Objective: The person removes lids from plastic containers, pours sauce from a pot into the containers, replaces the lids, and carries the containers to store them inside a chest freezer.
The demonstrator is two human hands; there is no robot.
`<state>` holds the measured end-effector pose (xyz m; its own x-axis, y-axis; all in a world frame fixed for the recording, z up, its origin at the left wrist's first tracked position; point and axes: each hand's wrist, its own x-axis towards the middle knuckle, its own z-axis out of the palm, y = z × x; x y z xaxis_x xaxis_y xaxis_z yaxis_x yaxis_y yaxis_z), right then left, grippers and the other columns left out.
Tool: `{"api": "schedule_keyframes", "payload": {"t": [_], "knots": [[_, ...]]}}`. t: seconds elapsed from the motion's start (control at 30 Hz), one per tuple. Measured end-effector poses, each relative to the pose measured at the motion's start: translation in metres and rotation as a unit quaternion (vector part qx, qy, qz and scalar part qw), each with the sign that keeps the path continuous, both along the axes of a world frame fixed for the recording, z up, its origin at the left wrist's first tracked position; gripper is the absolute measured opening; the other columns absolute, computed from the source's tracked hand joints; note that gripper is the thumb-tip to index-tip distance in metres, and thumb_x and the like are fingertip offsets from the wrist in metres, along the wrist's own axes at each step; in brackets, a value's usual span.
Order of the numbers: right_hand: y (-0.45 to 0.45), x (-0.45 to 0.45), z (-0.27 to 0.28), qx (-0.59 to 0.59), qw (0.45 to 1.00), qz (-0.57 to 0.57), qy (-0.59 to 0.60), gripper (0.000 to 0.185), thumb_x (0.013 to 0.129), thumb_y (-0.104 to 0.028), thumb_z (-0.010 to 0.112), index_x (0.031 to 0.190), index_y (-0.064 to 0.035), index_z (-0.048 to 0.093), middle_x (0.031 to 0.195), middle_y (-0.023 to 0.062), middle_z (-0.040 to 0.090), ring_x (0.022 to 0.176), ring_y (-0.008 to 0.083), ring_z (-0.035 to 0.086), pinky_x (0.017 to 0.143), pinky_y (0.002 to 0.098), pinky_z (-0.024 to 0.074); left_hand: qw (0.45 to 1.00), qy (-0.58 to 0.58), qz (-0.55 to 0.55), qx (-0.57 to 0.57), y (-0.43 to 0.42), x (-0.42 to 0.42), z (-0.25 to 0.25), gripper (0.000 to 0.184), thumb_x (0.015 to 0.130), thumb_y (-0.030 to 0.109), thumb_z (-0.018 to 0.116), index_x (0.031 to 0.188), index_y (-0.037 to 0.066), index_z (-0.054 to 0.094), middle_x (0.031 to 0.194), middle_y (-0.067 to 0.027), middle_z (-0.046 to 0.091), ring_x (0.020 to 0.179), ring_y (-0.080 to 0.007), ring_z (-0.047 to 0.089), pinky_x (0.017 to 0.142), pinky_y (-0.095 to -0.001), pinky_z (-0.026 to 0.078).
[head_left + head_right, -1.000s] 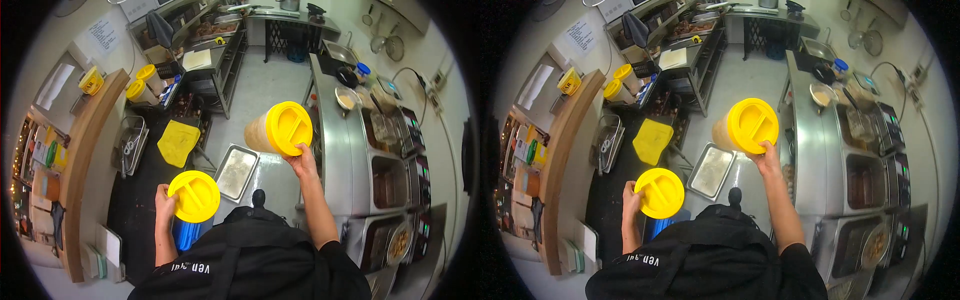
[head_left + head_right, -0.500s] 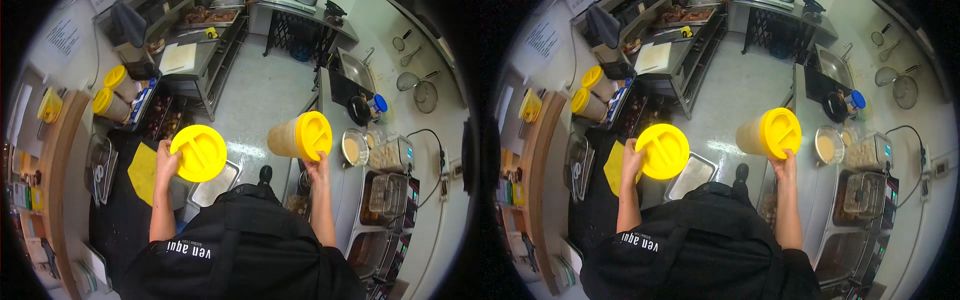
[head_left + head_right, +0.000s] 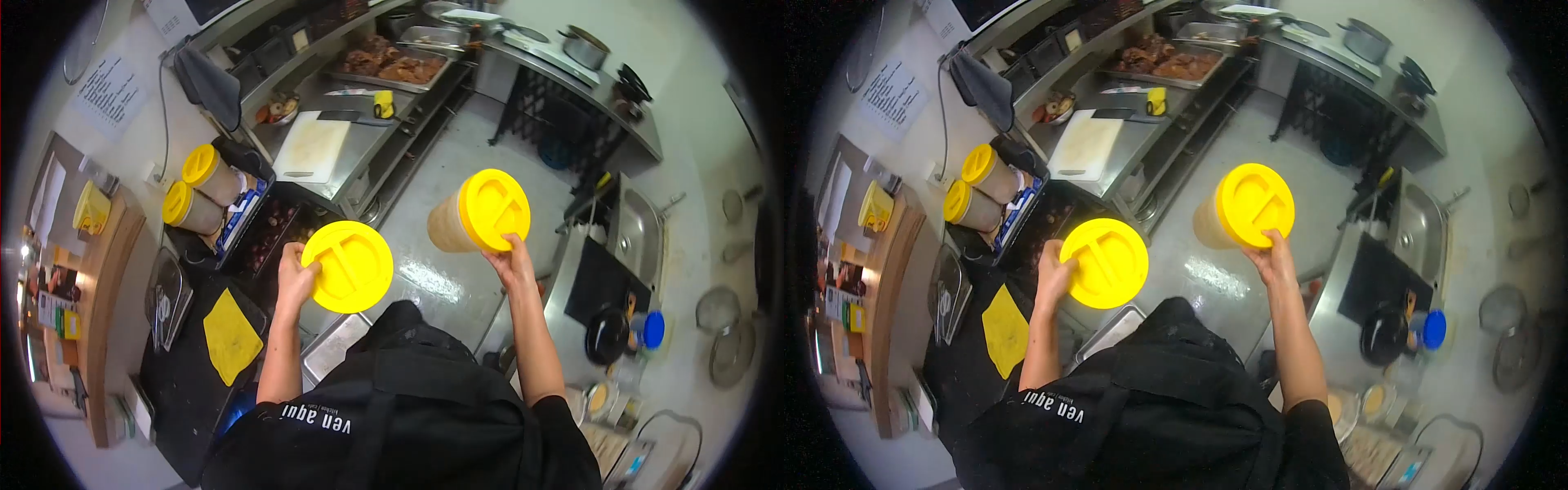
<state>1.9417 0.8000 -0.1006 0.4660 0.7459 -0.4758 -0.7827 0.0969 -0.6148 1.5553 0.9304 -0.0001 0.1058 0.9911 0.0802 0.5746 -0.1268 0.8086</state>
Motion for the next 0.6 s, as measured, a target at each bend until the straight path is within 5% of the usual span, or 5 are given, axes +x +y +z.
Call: {"api": "schedule_keyframes", "payload": {"t": [0.3, 0.37, 0.47, 0.5, 0.6], "knots": [[0.257, 0.025, 0.042, 0.030, 0.976, 0.193, -0.097, 0.049, 0.080, -0.018, 0.055, 0.125, -0.0072, 0.040, 0.114, 0.0153, 0.054, 0.093, 0.0292, 0.059, 0.076, 0.0434, 0.0541, 0.996, -0.054, 0.038, -0.052, 0.099, 0.079, 0.002, 0.035, 0.063, 0.003, 0.059, 0.097, -0.001, 0.050, 0.081, -0.0118, 0.057, 0.075, -0.0215, 0.057, 0.069, -0.0303, 0.046], [0.323, 0.029, 0.050, 0.029, 0.961, 0.224, -0.162, 0.048, 0.080, -0.017, 0.053, 0.125, -0.0077, 0.040, 0.109, 0.0146, 0.056, 0.084, 0.0277, 0.062, 0.065, 0.0414, 0.0572, 0.996, -0.063, 0.046, -0.033, 0.136, 0.099, -0.002, 0.035, 0.063, 0.002, 0.059, 0.096, -0.001, 0.050, 0.081, -0.0114, 0.057, 0.075, -0.0207, 0.057, 0.070, -0.0302, 0.046], [0.404, 0.034, 0.051, -0.007, 0.934, 0.294, -0.201, 0.052, 0.080, -0.014, 0.050, 0.129, -0.0052, 0.036, 0.117, 0.0162, 0.051, 0.092, 0.0331, 0.062, 0.064, 0.0456, 0.0574, 0.991, -0.084, 0.074, -0.070, 0.174, 0.123, 0.001, 0.032, 0.064, -0.001, 0.057, 0.095, -0.002, 0.049, 0.083, -0.0107, 0.056, 0.075, -0.0185, 0.057, 0.070, -0.0296, 0.046], [0.426, 0.031, 0.053, -0.014, 0.938, 0.263, -0.224, 0.042, 0.080, -0.014, 0.051, 0.121, -0.0042, 0.043, 0.096, 0.0133, 0.060, 0.062, 0.0237, 0.063, 0.047, 0.0352, 0.0567, 0.988, -0.109, 0.087, -0.063, 0.186, 0.133, 0.005, 0.031, 0.064, -0.002, 0.056, 0.095, -0.002, 0.048, 0.083, -0.0105, 0.056, 0.075, -0.0181, 0.056, 0.069, -0.0291, 0.046], [0.491, 0.039, 0.053, -0.021, 0.908, 0.290, -0.302, 0.042, 0.081, -0.014, 0.050, 0.120, -0.0014, 0.043, 0.094, 0.0140, 0.060, 0.059, 0.0237, 0.063, 0.044, 0.0348, 0.0555, 0.975, -0.182, 0.116, -0.055, 0.230, 0.157, -0.011, 0.031, 0.066, -0.004, 0.055, 0.096, -0.004, 0.047, 0.084, -0.0107, 0.056, 0.074, -0.0178, 0.057, 0.068, -0.0272, 0.046]]}}
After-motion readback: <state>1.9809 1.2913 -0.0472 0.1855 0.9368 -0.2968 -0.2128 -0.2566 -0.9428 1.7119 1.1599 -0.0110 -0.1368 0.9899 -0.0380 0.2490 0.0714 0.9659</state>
